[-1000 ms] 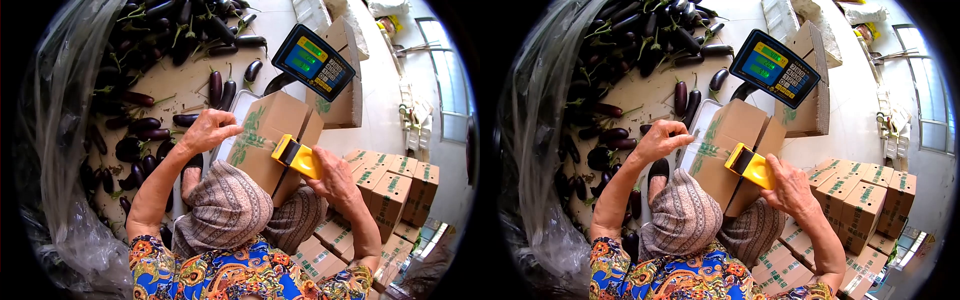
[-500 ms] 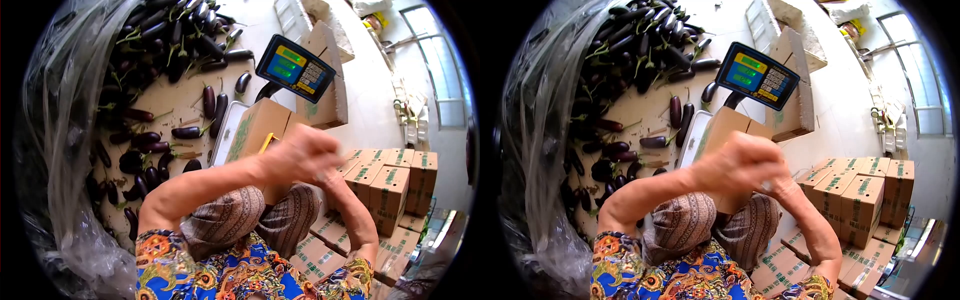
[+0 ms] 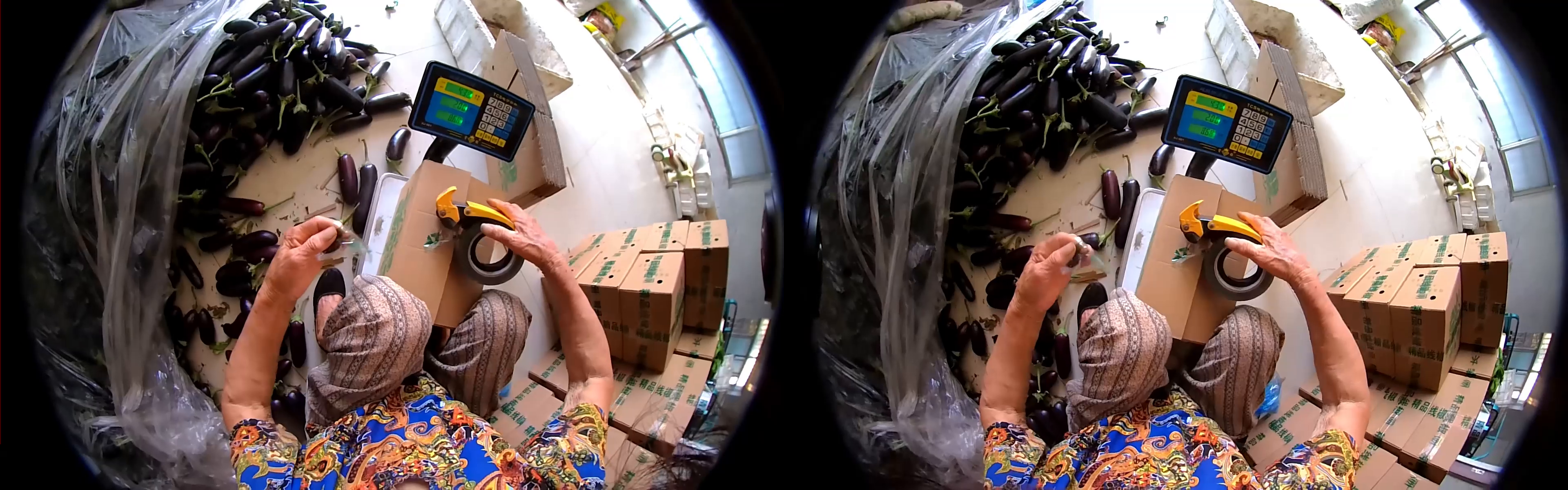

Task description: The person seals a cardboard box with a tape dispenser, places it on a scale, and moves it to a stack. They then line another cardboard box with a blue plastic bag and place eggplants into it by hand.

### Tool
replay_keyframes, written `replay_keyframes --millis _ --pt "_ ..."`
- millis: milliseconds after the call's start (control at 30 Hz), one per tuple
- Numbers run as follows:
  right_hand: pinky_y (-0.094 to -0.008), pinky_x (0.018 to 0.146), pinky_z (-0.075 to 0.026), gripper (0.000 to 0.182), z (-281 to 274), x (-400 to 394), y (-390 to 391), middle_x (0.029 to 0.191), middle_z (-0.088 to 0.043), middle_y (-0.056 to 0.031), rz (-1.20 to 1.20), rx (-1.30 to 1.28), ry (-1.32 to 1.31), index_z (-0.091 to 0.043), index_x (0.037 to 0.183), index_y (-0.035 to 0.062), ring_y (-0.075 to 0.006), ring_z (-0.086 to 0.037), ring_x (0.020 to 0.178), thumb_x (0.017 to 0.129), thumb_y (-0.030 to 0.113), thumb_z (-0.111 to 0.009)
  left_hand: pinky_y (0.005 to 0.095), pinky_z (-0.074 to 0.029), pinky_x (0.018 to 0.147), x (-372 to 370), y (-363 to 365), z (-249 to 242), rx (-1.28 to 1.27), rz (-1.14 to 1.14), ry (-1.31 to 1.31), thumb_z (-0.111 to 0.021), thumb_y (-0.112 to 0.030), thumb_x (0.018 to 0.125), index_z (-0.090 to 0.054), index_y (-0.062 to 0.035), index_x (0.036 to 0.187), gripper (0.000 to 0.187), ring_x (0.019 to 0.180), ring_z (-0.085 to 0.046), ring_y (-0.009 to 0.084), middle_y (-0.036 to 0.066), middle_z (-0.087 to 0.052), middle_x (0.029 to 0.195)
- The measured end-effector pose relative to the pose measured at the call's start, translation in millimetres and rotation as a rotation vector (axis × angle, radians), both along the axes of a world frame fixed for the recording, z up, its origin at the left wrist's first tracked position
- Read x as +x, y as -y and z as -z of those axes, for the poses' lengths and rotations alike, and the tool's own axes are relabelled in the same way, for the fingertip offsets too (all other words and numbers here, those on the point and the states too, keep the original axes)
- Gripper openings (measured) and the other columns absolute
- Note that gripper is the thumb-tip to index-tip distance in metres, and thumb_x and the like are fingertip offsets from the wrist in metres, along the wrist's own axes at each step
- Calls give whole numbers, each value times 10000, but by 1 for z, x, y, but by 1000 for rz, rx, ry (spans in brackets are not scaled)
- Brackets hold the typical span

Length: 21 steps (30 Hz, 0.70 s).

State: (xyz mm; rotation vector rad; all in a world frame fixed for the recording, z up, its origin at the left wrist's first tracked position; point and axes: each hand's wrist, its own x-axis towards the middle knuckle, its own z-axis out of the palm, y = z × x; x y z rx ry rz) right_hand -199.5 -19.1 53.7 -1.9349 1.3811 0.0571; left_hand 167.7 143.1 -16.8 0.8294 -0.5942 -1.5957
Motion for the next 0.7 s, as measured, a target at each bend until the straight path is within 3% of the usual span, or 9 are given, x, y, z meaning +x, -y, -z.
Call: replay_keyframes --millis 100,200,233,400,467,567,700 --pt "-422 1153 -337 1003 6 -14 -3 1458 -439 -222 26 -26 40 -419 1473 75 -357 -413 1377 705 625 -755 307 -483 878 -16 9 -35 -95 44 56 -565 -94 941 -650 7 1049 171 933 -609 157 71 -657 993" --pt "-436 1142 -356 985 2 -26 -7 1452 -453 -208 28 -62 102 -428 1475 103 -356 -431 1364 674 552 -784 296 -472 897 -34 18 -68 -222 155 135 -549 -51 865 -633 32 1060 228 974 -590 150 83 -626 1018" --pt "-413 1104 -407 894 -4 -24 -8 1411 -501 -196 43 -51 142 -448 1461 112 -341 -501 1301 689 414 -781 295 -472 906 -40 21 -70 -222 203 140 -556 -58 870 -631 34 1075 236 981 -593 151 81 -627 1021" --pt "-358 1016 -471 745 18 -31 -4 1283 -598 -201 107 -38 171 -480 1418 72 -310 -598 1165 735 247 -723 306 -473 935 -66 34 -74 -172 277 148 -577 -88 899 -619 38 1135 271 1010 -614 165 88 -656 1052" --pt "-365 1015 -471 731 30 -34 -10 1276 -601 -207 25 -237 145 -502 1393 53 -309 -603 1162 740 277 -740 312 -476 939 -72 35 -70 -149 272 124 -580 -98 908 -613 40 1152 282 1018 -622 172 96 -669 1066" --pt "-368 1006 -478 683 26 -34 -20 1278 -599 -212 -100 -700 -98 -515 1380 42 -305 -594 1180 774 258 -746 322 -474 950 -75 31 -72 -150 286 45 -569 -106 917 -600 44 1176 301 1033 -627 181 112 -677 1074" --pt "-351 983 -493 566 -46 7 -52 1278 -611 -170 24 -155 538 -525 1373 41 -253 -602 1157 868 205 -720 337 -464 971 -85 27 -83 -141 313 -6 -556 -124 937 -591 41 1197 310 1038 -631 193 124 -679 1092"
